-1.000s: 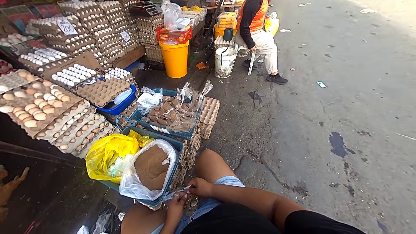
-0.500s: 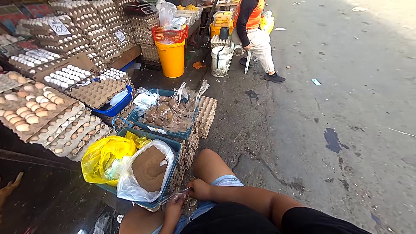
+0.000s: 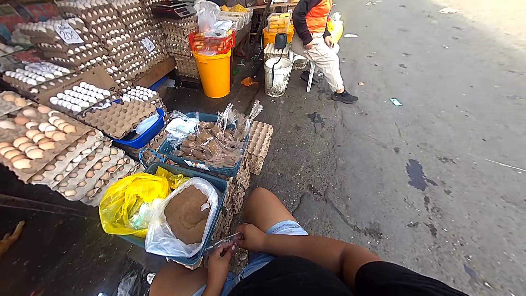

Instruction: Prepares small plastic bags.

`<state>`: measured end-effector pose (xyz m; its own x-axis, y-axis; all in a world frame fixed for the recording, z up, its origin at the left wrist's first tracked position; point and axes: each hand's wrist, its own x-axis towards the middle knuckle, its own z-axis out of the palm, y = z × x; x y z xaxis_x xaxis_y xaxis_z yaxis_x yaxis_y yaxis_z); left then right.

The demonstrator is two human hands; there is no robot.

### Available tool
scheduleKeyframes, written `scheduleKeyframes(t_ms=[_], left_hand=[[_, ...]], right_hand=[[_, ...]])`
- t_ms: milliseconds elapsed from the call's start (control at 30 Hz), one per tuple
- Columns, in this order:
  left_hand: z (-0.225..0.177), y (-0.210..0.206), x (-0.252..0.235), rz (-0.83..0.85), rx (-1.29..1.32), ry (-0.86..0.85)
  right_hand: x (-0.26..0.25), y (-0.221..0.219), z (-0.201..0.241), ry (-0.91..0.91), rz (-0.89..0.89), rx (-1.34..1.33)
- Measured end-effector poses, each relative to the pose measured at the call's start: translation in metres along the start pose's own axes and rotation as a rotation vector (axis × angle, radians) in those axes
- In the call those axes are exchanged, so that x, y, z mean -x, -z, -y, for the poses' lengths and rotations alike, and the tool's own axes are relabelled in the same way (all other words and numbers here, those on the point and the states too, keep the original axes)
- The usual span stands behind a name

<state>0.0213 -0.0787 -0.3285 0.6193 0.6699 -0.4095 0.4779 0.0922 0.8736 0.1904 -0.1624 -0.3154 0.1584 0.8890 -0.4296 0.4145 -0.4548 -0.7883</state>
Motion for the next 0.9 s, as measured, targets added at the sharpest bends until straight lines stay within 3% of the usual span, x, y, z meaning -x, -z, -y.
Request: scheduleKeyframes(t_ms=[500,667,800,900], left_hand=[[-0.002,0.001,0.000,0.004,-0.021,0.094],[-0.004,0.002,0.007,0.024,0.048,0.082],[-0.055,0.010,0.037,0.188,0.139,0.043],[-0.090,0.030,0.058,0.279,0.289,-0.082]], right_hand=[[0.004,0.002,0.003,0.138,0.111,0.081],[0.001,-0.007,-0.002,0.189,0.016,0.117],[0.028,0.013,0.019,0.210,-0.148,0.131],[0.040,0.029,0.016,0.260,-0.405,0.060]])
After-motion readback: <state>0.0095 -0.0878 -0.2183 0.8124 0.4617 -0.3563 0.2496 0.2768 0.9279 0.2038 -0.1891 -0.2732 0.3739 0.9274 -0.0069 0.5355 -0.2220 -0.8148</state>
